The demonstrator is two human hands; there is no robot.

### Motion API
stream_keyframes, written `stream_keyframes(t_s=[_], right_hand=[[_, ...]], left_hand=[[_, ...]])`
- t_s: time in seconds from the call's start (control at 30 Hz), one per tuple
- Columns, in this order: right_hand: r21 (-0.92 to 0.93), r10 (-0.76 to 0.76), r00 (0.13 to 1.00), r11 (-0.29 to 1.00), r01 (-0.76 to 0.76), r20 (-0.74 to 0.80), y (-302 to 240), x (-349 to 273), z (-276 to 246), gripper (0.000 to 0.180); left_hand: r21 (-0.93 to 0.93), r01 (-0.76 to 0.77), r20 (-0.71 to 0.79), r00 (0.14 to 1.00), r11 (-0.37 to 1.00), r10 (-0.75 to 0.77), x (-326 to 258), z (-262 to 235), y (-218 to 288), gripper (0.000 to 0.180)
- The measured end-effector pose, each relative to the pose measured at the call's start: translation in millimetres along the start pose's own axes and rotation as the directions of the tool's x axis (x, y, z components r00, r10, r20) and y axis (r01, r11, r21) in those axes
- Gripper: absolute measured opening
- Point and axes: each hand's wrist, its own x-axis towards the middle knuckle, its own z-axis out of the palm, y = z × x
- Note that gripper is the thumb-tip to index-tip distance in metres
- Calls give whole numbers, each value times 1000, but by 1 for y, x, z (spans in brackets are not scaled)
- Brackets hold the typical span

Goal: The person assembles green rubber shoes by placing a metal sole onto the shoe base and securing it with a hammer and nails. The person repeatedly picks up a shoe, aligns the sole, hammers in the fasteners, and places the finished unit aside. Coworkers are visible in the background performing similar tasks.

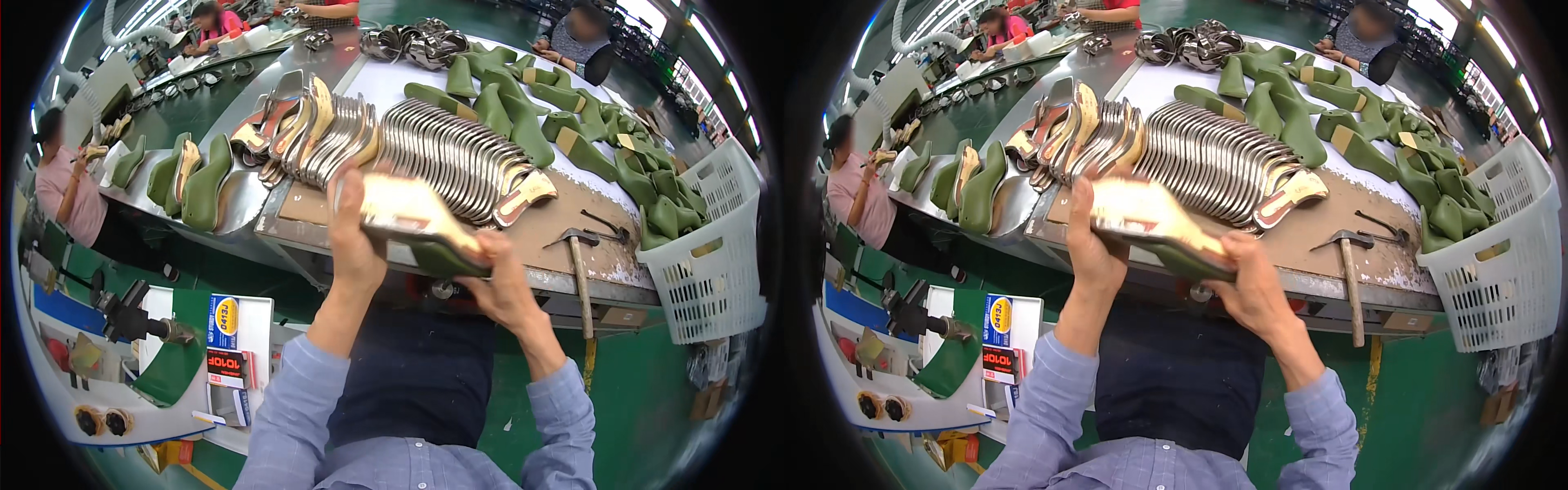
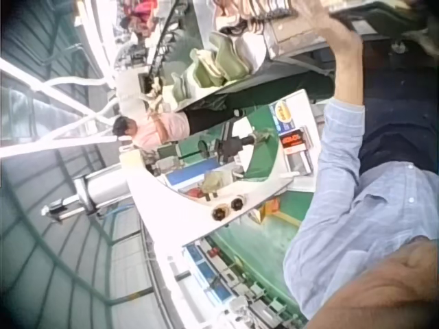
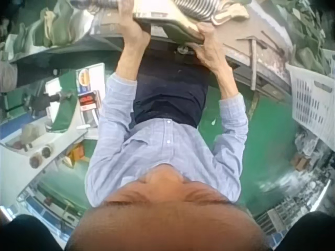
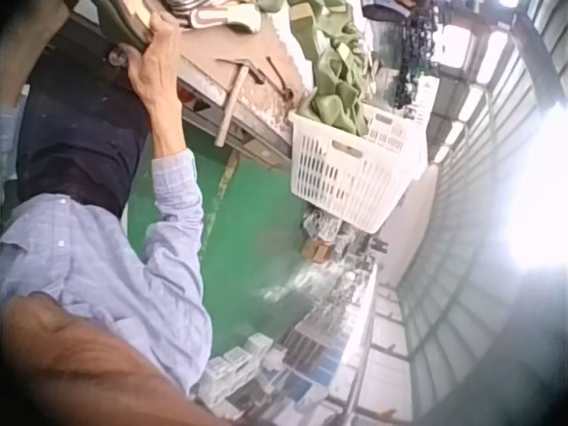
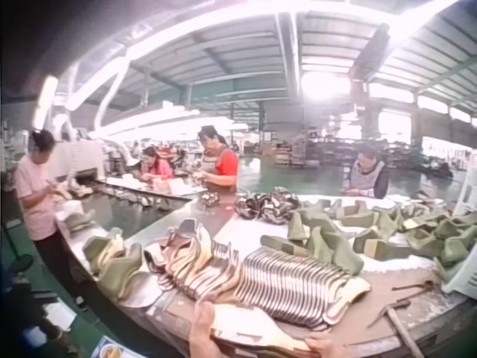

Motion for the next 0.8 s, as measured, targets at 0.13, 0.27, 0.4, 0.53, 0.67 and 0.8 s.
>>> stream_keyframes(t_s=[0.13, 0.27, 0.4, 0.53, 0.67, 0.8], right_hand=[[-172, -26, 989, 984, 52, 147, -4, -8, 19, 69], [-145, 10, 989, 989, 12, 149, 0, -18, 33, 67], [-163, 23, 994, 987, -4, 111, -5, -16, 35, 66], [-222, 45, 995, 975, -25, 84, -12, -18, 30, 67], [-191, 18, 998, 982, -5, 64, -8, -18, 36, 67], [-193, 25, 997, 981, -11, 69, -8, -20, 36, 64]], left_hand=[[36, 62, -299, 953, 997, -48, -38, -89, -20, 37], [961, -196, 171, 975, 196, 138, -16, -120, 17, 34], [968, -238, 188, 902, -82, -388, 65, -37, 5, 33], [788, -435, 103, 791, -435, -603, 113, -55, -58, 34], [869, -379, 170, 832, -319, -528, 109, -71, -42, 27], [936, -285, 179, 891, -208, -416, 98, -69, -31, 22]])
